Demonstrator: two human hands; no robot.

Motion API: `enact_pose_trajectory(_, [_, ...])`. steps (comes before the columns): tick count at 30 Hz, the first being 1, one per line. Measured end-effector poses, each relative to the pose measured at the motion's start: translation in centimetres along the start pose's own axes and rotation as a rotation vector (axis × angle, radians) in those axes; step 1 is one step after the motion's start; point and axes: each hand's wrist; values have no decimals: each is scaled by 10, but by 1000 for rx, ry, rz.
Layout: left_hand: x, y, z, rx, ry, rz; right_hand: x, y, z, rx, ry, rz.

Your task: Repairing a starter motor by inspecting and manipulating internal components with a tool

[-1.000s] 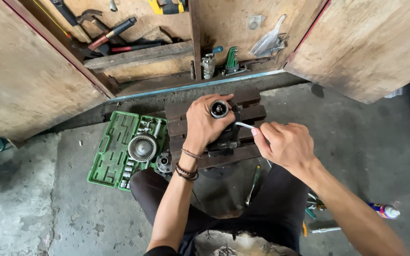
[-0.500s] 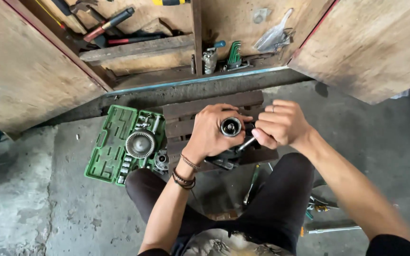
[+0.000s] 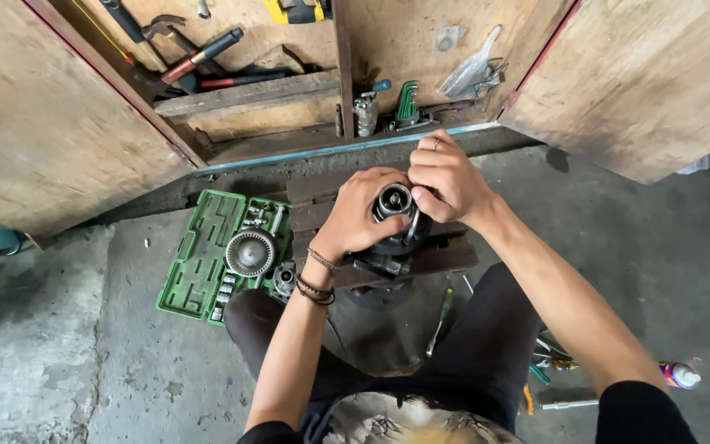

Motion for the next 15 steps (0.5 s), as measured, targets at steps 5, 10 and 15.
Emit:
enact_pose_trajectory(5, [-13, -3, -1, 14, -76, 42, 1, -1, 13, -35, -62, 59])
enact_pose_trajectory(10, [-17, -6, -1, 33, -91, 81, -13, 1, 15, -57, -136, 151])
enact_pose_trajectory(15, [-5, -1, 1, 50, -120, 66, -40, -3, 23, 2, -550, 173])
Point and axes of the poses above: each hand's wrist, its own z-axis away from the middle knuckle, its own y-axis out of the back of the hand, x = y × z, and after that the axes turned 11 degrees about y, right-handed
